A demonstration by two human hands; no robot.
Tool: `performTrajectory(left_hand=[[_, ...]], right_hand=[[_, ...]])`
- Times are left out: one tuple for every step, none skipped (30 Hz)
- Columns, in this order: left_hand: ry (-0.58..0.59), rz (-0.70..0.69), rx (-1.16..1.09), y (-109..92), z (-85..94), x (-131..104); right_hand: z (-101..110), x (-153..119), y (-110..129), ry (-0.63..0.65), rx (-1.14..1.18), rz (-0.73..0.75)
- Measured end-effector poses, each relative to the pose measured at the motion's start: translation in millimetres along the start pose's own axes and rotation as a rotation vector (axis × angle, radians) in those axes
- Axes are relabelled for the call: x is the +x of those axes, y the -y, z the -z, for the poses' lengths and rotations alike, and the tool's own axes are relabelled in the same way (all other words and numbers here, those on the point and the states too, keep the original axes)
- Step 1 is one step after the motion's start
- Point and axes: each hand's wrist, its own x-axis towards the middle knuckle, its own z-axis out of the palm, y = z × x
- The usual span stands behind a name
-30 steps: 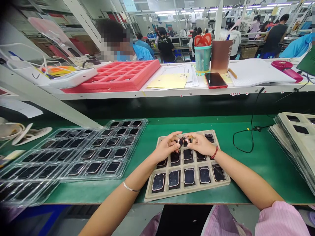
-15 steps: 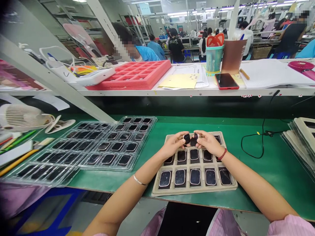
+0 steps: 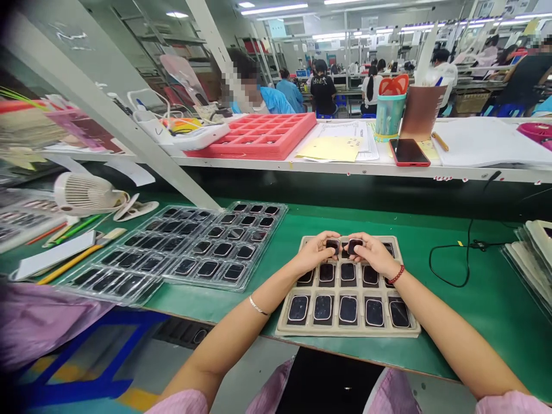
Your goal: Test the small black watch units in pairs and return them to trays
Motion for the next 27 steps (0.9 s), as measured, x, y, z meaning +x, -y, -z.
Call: performTrajectory(left_hand=[[-0.001,0.011,0.015,-1,-0.2,1],[-0.002,0.014,0.039,-2,-1.2,2],[-0.008,0.004,0.083,-3,-3.0,4],[-0.018,-0.024,0.151,-4,-5.8,8],[-0.029,-0.069,0.242,-4,-9.6,12],[-0.039,-0.127,0.348,-4,-14.3,17],[-0.05,-0.183,0.462,-5,-19.3,22],[-0.069,-0.226,0.576,-6,-24.2,27],[-0.096,-0.25,0.683,-7,-28.3,32],[-0.127,-0.254,0.777,-8,-30.9,34],[-0.157,-0.247,0.854,-11,-31.5,35],[-0.178,-0.237,0.913,-14,-29.8,34],[-0.183,-0.233,0.956,-17,-25.4,30],[-0.17,-0.238,0.989,-19,-18.7,23],[-0.144,-0.249,1.017,-22,-10.0,13],[-0.119,-0.258,1.047,-24,0.1,1],[-0.089,-0.264,1.082,-25,10.8,-12],[-0.064,-0.259,1.117,-26,21.2,-25],[-0.044,-0.236,1.151,-25,30.4,-39],[-0.035,-0.203,1.181,-25,37.9,-52],[-0.035,-0.169,1.201,-23,43.2,-64],[-0.043,-0.146,1.206,-22,46.2,-74],[-0.05,-0.137,1.197,-21,47.4,-82],[-0.049,-0.143,1.171,-20,47.0,-87],[-0.042,-0.156,1.134,-20,45.5,-90],[-0.035,-0.171,1.092,-20,43.2,-90],[-0.013,-0.19,1.041,-21,40.1,-88]], right_hand=[[3,0,0,-0.053,-0.043,0.014],[6,1,-1,-0.122,-0.124,0.04],[9,1,-1,-0.2,-0.249,0.078],[13,2,-2,-0.275,-0.415,0.12],[16,2,-3,-0.335,-0.592,0.157],[19,2,-4,-0.369,-0.751,0.183],[21,3,-5,-0.382,-0.872,0.2],[24,3,-6,-0.378,-0.947,0.209],[26,2,-6,-0.37,-0.987,0.214],[28,1,-6,-0.367,-1.014,0.217],[31,-1,-5,-0.369,-1.049,0.219],[35,-3,-4,-0.375,-1.11,0.217],[41,-6,-2,-0.38,-1.189,0.209],[47,-10,0,-0.381,-1.277,0.19],[54,-14,2,-0.376,-1.359,0.16],[61,-18,3,-0.36,-1.42,0.122],[68,-22,4,-0.337,-1.46,0.084],[74,-25,5,-0.31,-1.48,0.051],[79,-28,5,-0.283,-1.481,0.031],[83,-29,6,-0.252,-1.466,0.031],[85,-30,7,-0.224,-1.438,0.05],[85,-30,9,-0.201,-1.391,0.084],[83,-29,10,-0.174,-1.317,0.125],[79,-27,12,-0.166,-1.209,0.155],[73,-25,13,-0.18,-1.065,0.143],[66,-23,14,-0.165,-0.887,0.094],[57,-21,14,-0.1,-0.695,0.046]])
